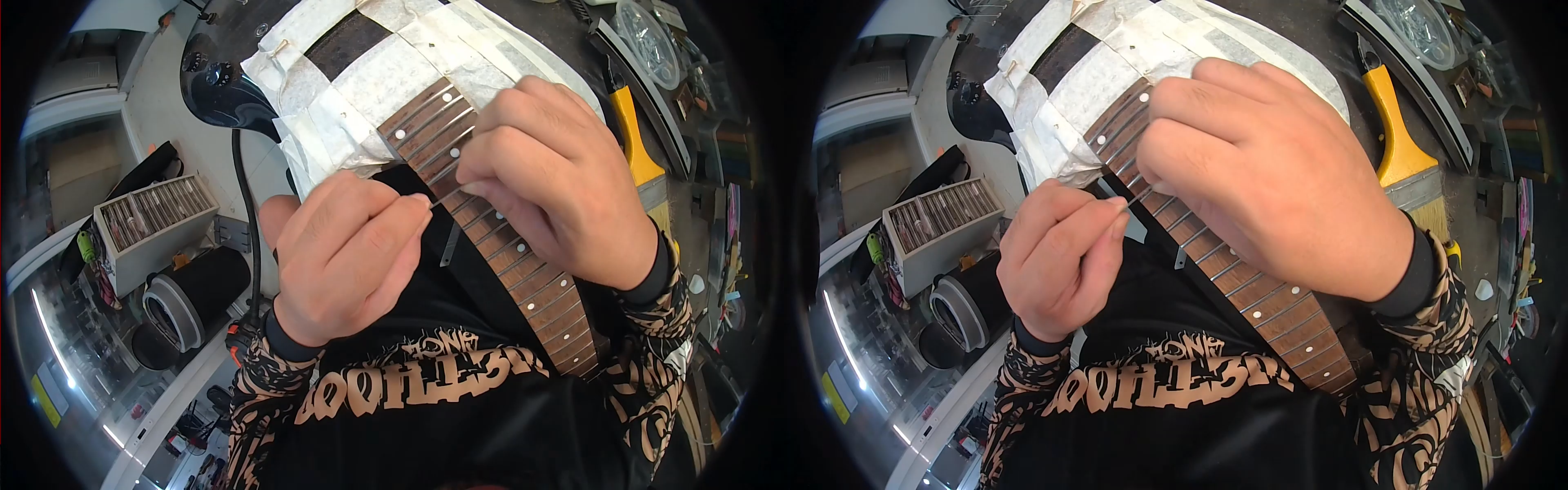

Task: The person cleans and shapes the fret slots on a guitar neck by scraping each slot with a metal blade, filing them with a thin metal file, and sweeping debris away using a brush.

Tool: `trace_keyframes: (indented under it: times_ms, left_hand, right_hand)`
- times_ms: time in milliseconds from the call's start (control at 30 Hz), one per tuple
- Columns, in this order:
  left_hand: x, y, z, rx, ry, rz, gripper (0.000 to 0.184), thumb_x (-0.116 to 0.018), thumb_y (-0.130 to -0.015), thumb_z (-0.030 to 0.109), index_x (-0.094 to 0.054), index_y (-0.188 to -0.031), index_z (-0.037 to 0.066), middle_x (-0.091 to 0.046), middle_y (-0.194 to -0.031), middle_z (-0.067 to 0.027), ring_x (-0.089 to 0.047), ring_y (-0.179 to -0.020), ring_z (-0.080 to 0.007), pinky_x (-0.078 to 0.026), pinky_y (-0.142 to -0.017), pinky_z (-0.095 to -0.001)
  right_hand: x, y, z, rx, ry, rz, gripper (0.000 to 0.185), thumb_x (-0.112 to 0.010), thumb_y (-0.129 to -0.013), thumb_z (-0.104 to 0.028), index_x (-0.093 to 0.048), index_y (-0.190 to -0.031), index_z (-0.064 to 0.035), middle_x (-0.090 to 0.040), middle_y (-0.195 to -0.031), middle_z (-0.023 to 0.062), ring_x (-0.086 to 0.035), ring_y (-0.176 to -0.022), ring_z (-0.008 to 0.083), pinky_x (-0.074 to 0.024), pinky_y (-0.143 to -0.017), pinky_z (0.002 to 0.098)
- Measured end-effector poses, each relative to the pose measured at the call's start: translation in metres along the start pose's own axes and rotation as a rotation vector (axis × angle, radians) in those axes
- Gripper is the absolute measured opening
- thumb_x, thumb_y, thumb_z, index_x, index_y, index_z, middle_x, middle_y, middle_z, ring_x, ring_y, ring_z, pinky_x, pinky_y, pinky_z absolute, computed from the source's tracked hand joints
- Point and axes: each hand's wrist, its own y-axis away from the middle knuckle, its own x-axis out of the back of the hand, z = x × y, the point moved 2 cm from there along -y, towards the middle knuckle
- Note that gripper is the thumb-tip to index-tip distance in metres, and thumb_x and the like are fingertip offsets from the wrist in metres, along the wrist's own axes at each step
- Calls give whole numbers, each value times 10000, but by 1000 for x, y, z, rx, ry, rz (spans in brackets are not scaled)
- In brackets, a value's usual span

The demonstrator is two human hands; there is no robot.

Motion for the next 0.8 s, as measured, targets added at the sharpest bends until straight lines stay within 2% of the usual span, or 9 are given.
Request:
trace_keyframes:
  times_ms: [333, 533, 800]
  left_hand:
    - [1, 3, -1, 6, -50, 19, 336, -885, -855, -161, -829, -1159, -29, -751, -962, -129, -684, -726, -244, -512, -617, -353]
    - [0, 3, -2, -5, 42, 23, 359, -888, -849, -165, -832, -1174, -23, -750, -961, -124, -687, -729, -245, -513, -617, -352]
    - [1, 6, -3, 5, -32, 30, 350, -897, -848, -149, -831, -1167, -21, -749, -954, -120, -686, -730, -255, -516, -616, -361]
  right_hand:
    - [-3, -6, 3, 20, 4, 13, 290, -884, -810, -20, -725, -1042, -96, -673, -1002, 56, -660, -927, 311, -513, -827, 440]
    - [0, -4, -3, -2, 29, -24, 290, -885, -803, -19, -727, -1033, -97, -675, -1004, 57, -664, -931, 314, -515, -833, 443]
    - [-3, -9, 0, 28, 22, -6, 296, -888, -790, -24, -736, -1034, -91, -676, -1004, 63, -655, -921, 318, -510, -818, 434]
